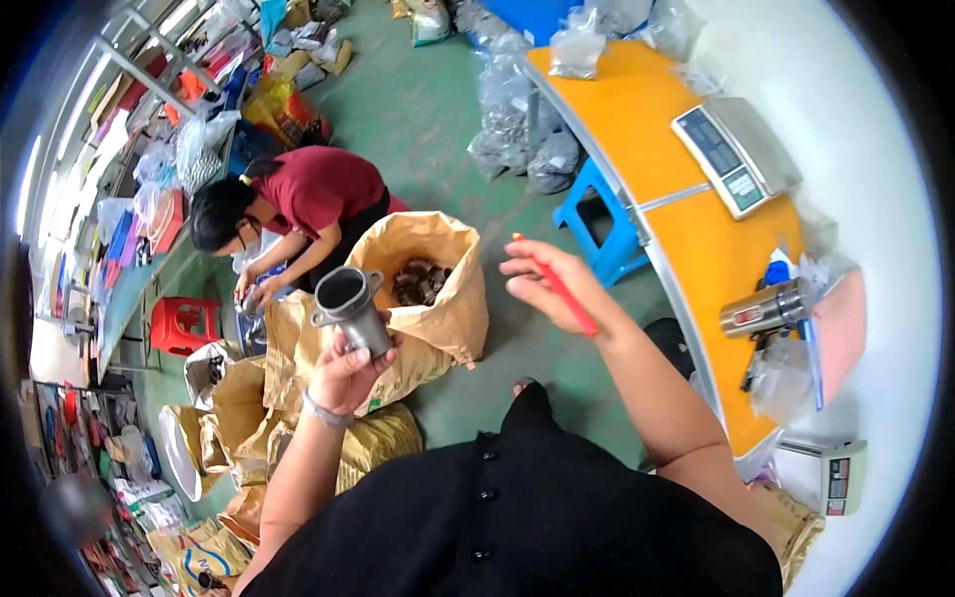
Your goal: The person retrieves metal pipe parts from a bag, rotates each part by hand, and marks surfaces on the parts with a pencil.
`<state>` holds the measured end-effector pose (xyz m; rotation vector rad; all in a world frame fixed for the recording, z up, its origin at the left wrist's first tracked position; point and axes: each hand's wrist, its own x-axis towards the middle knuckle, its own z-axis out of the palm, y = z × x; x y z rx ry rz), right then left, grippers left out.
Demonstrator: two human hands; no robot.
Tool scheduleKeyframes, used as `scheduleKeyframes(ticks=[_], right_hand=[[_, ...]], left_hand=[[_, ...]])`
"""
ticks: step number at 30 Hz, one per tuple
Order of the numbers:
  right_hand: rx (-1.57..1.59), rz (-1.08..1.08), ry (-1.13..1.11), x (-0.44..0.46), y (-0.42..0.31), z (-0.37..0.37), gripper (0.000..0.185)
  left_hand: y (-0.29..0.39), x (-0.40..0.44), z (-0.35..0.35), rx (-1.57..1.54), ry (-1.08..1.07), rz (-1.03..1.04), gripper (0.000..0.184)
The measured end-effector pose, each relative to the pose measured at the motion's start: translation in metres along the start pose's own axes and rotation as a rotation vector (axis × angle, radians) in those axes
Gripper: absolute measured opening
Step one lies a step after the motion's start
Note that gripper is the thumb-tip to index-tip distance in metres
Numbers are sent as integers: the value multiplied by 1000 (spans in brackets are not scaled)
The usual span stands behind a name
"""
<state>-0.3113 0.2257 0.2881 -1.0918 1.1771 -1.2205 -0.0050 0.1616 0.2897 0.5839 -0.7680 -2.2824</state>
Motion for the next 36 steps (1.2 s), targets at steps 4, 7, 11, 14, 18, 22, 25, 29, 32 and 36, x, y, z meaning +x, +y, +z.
scheduleKeyframes(ticks=[4,7,11,14,18,22,25,29,32,36], right_hand=[[-71,-53,116,-11,-76,-52,42],[-147,-84,97,-3,-102,-65,45],[-315,-214,47,30,-124,-84,55],[-542,-427,112,73,-127,-98,50],[-635,-579,89,155,-124,-117,24],[-379,-416,89,259,-127,-125,19],[-333,-145,4,354,-145,-142,15],[-321,-152,-88,461,-179,-135,18],[-164,-163,-210,526,-200,-107,20],[-21,-67,-421,614,-213,-71,19]], left_hand=[[32,69,73,60,-233,51,56],[46,106,102,43,-383,74,58],[65,148,110,-17,-487,93,59],[83,175,102,-19,-444,144,60],[117,233,76,31,-365,211,61],[164,310,38,76,-256,285,62],[202,374,21,124,-154,392,64],[243,443,10,181,-92,481,63],[270,478,9,205,-38,519,61],[309,516,-18,286,72,597,66]])
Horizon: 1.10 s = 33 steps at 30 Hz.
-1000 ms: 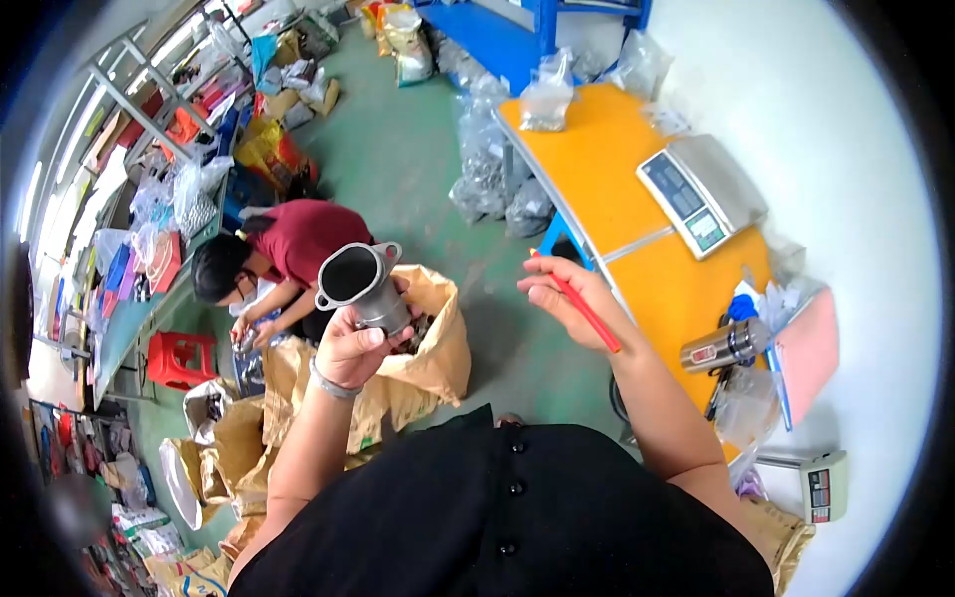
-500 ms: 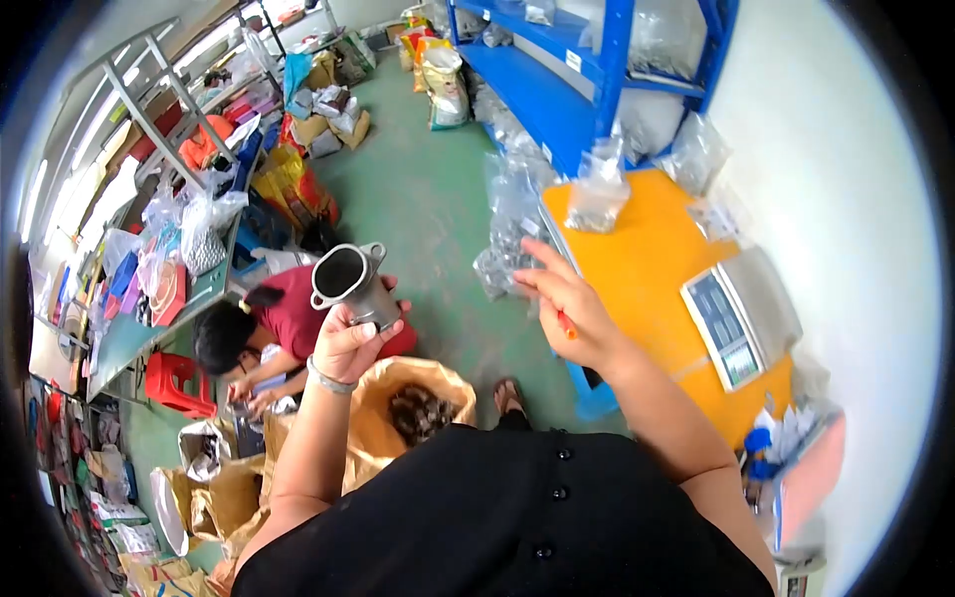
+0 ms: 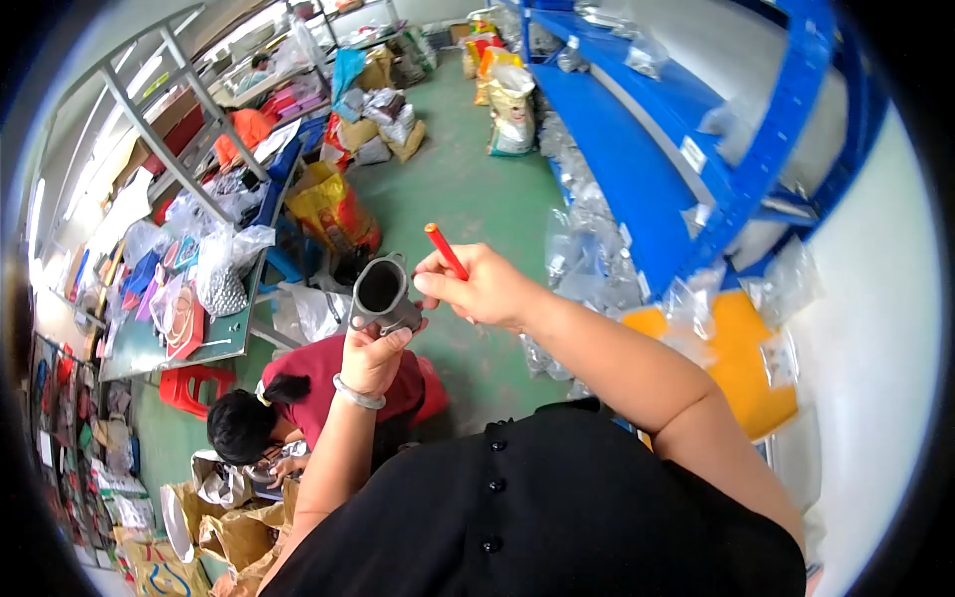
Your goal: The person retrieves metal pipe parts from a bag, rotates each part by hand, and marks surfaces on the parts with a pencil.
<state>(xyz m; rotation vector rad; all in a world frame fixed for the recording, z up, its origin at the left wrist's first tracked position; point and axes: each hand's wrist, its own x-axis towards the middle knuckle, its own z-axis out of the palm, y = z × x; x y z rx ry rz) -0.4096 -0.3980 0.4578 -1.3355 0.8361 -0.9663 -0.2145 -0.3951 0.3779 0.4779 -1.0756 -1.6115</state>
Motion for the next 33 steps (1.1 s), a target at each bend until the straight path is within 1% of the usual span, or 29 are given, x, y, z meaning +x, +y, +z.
scheduleKeyframes(ticks=[1,3,4,5,8,11,12,13,15,16,17,20,23,24,27,28,29,31,32,33], right_hand=[[1,20,-42,24,5,-3,18],[-7,53,-129,75,15,-10,17],[5,97,-149,100,17,-15,17],[31,113,-185,129,23,-25,17],[108,172,-298,221,42,-60,17],[209,172,-378,317,45,-91,15],[252,177,-383,348,42,-99,13],[294,165,-419,378,40,-108,11],[320,152,-464,434,26,-123,9],[324,148,-504,462,23,-130,7],[301,138,-543,490,19,-138,10],[68,-14,-482,568,16,-158,12],[-146,-275,-444,649,37,-182,12],[-271,-386,-448,679,44,-191,11],[-737,-791,-427,782,66,-237,10],[-849,-673,-415,814,67,-252,14],[-902,-682,-391,846,70,-266,19],[-976,-696,-336,904,73,-291,29],[-1075,-637,-400,928,66,-306,45],[-1119,-584,-408,954,58,-318,46]], left_hand=[[3,15,-8,61,1,48,68],[7,44,-26,271,90,141,69],[6,60,-37,277,133,144,72],[8,79,-51,469,124,198,75],[3,147,-95,562,201,202,78],[8,229,-129,638,237,275,78],[10,260,-141,605,255,289,75],[13,286,-155,698,324,319,72],[21,332,-173,407,364,185,68],[25,355,-187,383,376,175,66],[30,377,-192,237,342,189,62],[46,441,-222,146,350,152,57],[43,508,-296,99,366,104,56],[48,534,-311,88,373,119,53],[53,611,-386,27,371,132,53],[56,640,-404,-10,398,156,52],[61,667,-425,-9,348,187,52],[67,718,-464,-45,392,200,51],[70,744,-484,-58,387,229,49],[76,768,-500,-25,422,211,47]])
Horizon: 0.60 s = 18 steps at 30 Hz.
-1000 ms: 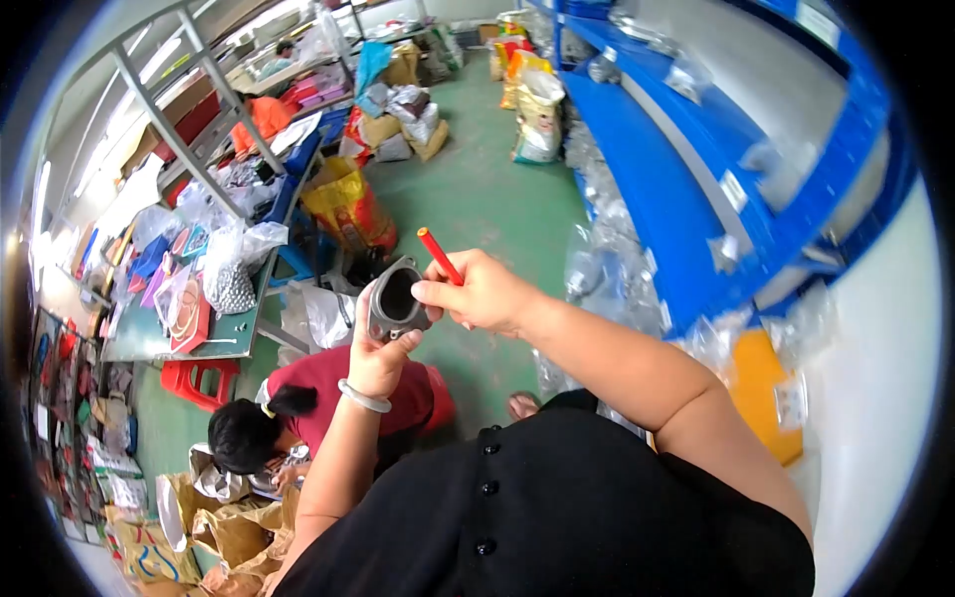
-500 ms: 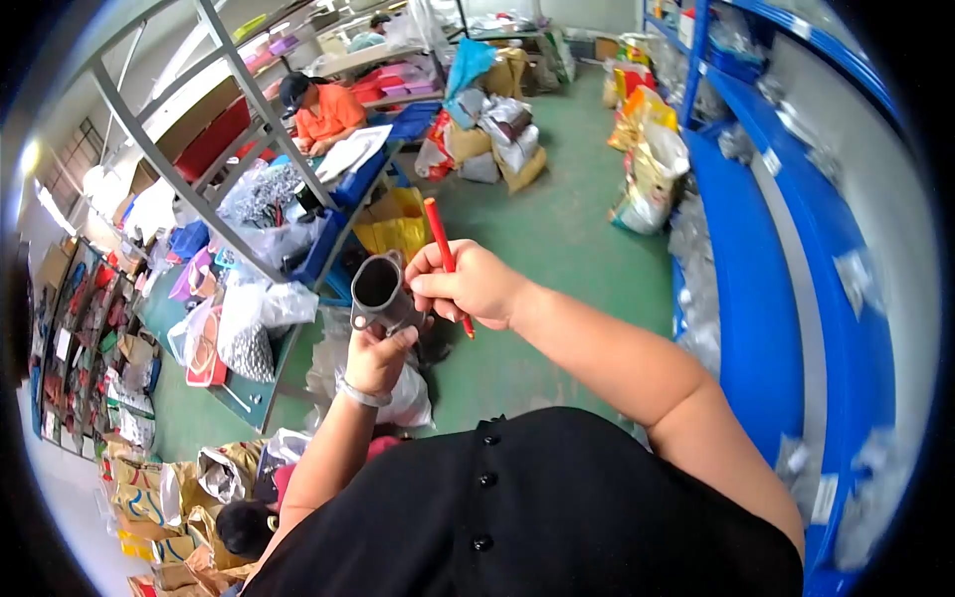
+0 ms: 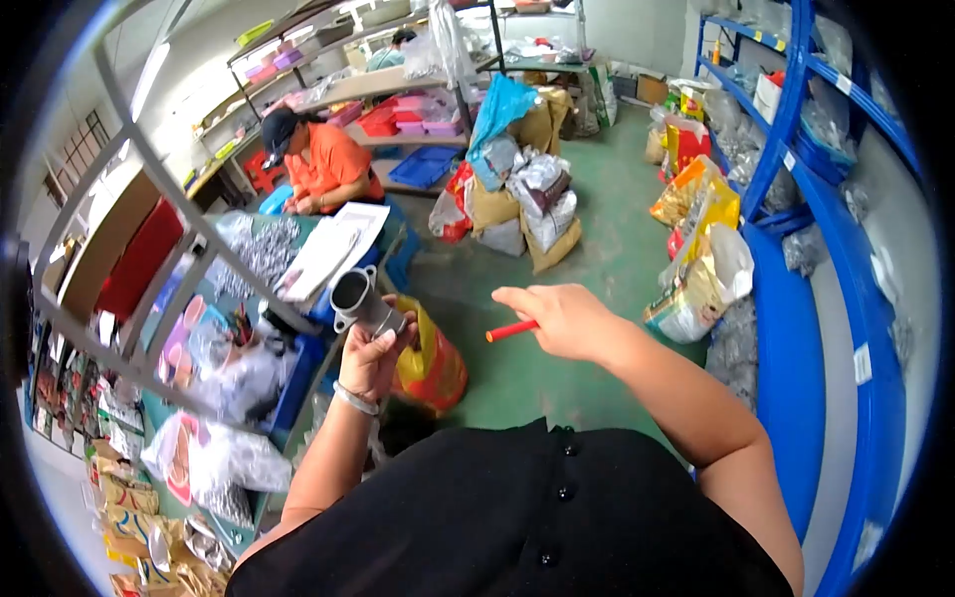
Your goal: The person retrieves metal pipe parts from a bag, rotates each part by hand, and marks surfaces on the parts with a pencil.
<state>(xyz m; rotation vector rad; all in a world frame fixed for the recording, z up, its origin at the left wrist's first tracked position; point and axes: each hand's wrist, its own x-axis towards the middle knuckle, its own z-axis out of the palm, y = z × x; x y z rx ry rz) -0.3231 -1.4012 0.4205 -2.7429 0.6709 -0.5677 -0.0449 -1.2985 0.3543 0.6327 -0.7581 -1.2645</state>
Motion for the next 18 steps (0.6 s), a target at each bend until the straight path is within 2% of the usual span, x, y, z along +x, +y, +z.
scheduleKeyframes(ticks=[2,6,10,11,12,16,18], right_hand=[[-46,82,-87,30,46,-18,49],[-91,56,-179,106,163,-17,61],[-74,-64,-306,217,252,15,68],[-78,-102,-349,247,272,28,72],[-83,-120,-446,278,276,29,74],[-28,-332,-566,393,291,49,74],[2,-416,-611,448,286,64,74]], left_hand=[[-5,60,-17,16,33,13,48],[-22,168,-63,77,199,156,47],[-25,242,-112,201,485,257,55],[-23,259,-114,209,595,370,61],[-17,273,-121,217,668,371,65],[0,320,-170,254,895,453,70],[6,336,-210,295,897,478,70]])
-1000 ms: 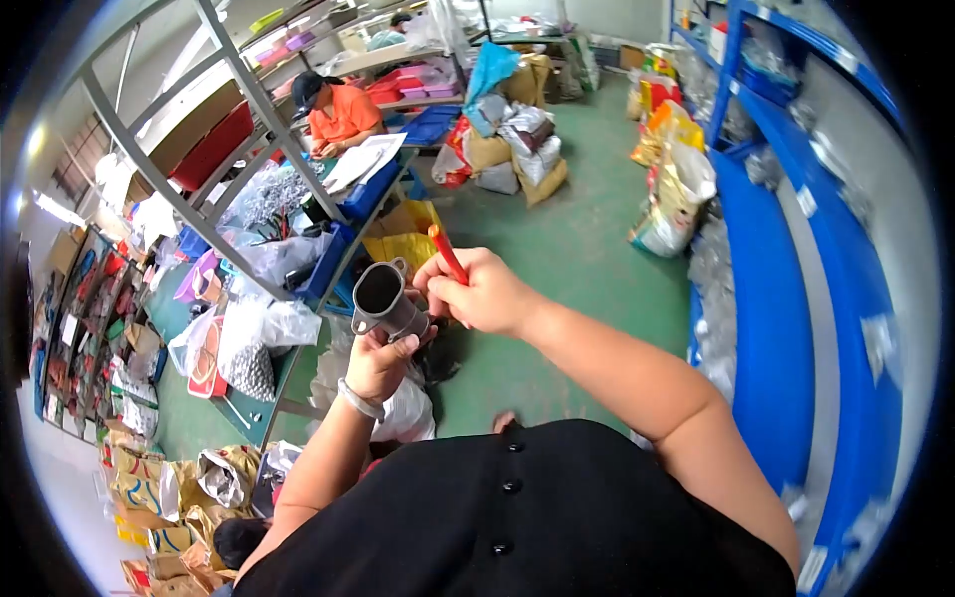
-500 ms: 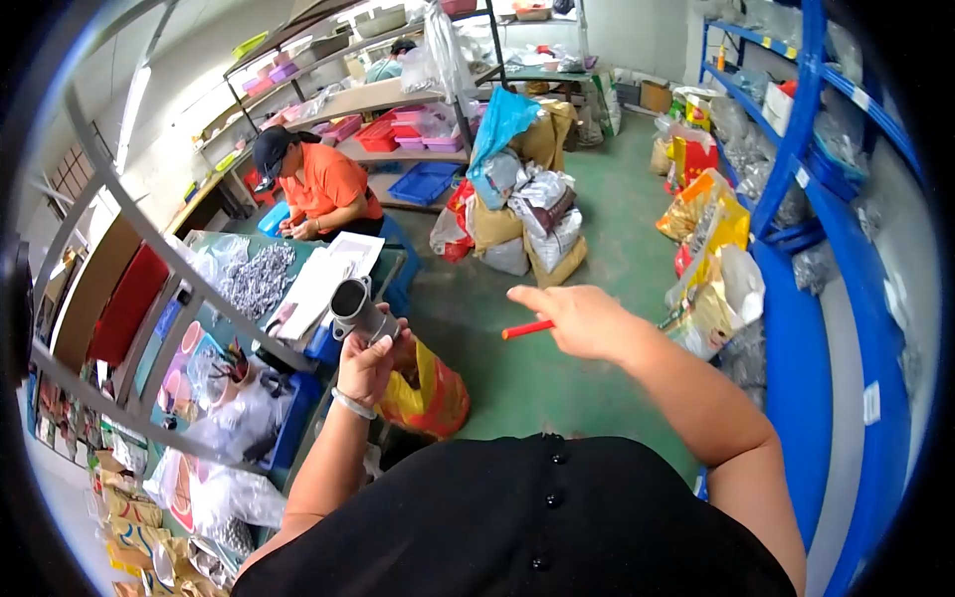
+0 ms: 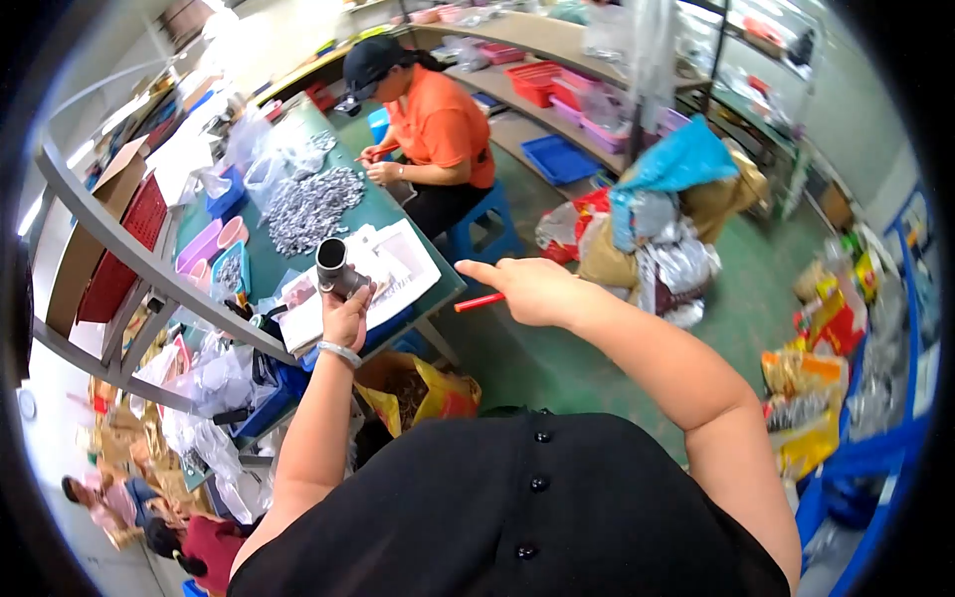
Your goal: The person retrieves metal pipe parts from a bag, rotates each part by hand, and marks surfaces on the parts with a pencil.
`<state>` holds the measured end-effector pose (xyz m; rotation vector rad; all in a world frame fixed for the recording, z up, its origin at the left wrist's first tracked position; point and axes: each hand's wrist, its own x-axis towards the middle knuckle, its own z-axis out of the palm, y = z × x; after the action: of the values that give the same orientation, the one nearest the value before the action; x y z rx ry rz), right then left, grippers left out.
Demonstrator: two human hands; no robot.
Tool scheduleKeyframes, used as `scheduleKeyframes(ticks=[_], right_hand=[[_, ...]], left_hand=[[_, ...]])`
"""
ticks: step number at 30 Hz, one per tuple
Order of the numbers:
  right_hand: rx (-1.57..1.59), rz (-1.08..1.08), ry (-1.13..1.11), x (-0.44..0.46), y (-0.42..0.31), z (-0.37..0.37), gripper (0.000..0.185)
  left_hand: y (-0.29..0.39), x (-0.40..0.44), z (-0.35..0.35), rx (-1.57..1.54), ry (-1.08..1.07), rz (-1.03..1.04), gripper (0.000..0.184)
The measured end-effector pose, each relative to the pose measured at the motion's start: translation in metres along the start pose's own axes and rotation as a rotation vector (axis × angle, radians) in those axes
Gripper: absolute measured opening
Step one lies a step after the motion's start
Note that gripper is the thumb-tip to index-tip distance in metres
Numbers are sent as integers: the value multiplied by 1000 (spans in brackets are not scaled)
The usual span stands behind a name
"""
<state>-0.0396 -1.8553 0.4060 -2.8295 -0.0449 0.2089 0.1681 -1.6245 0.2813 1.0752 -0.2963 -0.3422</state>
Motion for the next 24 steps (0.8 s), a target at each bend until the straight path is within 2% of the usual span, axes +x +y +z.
scheduleKeyframes(ticks=[7,10,17,24], right_hand=[[91,-145,2,191,57,-9,73],[178,-173,-69,263,72,-11,75],[437,-332,-52,399,102,7,76],[598,-443,-164,504,135,25,73]], left_hand=[[-55,146,-4,-6,132,119,66],[-67,181,-13,62,202,95,67],[-87,259,-36,236,340,85,76],[-100,311,-42,390,521,89,77]])
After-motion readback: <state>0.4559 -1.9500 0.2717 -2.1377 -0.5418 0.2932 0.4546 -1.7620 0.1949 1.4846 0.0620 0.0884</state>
